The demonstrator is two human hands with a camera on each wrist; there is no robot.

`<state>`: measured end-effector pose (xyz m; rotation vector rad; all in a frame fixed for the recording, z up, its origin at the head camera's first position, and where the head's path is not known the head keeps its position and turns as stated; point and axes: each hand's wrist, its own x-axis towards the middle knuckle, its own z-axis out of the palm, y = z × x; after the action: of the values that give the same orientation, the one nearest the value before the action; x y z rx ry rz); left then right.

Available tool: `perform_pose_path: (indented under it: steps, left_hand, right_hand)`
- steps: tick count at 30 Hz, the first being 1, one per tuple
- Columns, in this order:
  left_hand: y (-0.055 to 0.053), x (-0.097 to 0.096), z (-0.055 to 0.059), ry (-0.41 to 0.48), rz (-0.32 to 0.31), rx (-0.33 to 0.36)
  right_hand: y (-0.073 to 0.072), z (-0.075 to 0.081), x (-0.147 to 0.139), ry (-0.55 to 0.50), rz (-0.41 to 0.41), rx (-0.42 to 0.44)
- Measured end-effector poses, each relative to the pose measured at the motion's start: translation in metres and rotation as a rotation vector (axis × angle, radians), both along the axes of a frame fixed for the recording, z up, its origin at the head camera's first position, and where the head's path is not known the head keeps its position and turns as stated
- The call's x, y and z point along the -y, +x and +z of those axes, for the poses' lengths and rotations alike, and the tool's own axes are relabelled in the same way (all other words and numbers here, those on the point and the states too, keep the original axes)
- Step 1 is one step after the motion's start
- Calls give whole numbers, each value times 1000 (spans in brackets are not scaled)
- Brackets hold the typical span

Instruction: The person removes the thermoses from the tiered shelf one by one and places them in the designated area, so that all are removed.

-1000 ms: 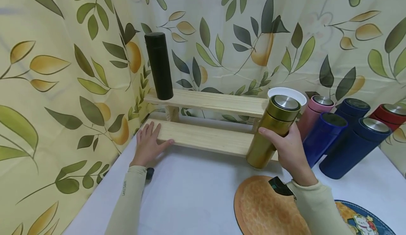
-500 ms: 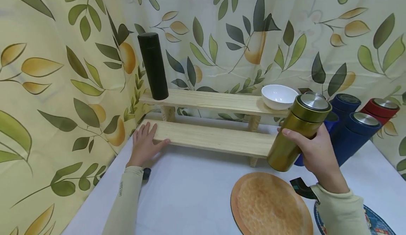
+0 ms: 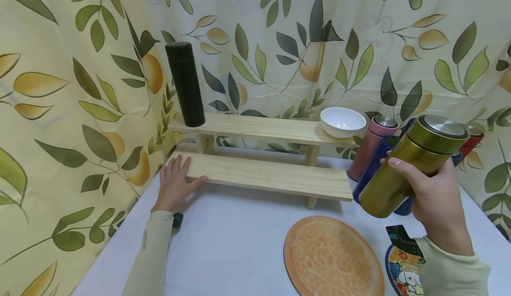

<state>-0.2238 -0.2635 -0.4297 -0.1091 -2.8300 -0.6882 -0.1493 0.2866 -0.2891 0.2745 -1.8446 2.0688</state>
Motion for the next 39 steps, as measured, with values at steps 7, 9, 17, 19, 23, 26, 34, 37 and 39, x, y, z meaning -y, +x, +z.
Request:
perform_pose_path:
  steps: [7,9,17,19,23,26,34,37,39]
  left_hand:
    - [4,1,4,0,12,3]
    - [3,1,4,-5,9,3]
    - [3,5,-1,-19,1,11]
    - [3,4,1,-15,-2,8]
    - [3,3,3,-8,-3,8]
    - [2,2,3,-7,-3,12]
    - [0,0,1,-12,-2,20]
    - [0,0,1,-6,-4,17]
    - [0,-1,1,-2,-6,13]
  right_hand:
    - [1,3,-27,-88,-117,-30]
    - [2,3,-35,-87,-175,-5]
    - [5,-4,-63,-33,-392,168]
    - [3,-6,-69,-63,-439,170]
    - [-1,-12,-81,-164,-493,184]
    - [-4,-17,-91,-209,-507,189]
    - [-12,-31,-111,-248,-544,192]
    - [-16,-36,-119,-270,-571,184]
    - [-19,-39,-124,-286,-568,177]
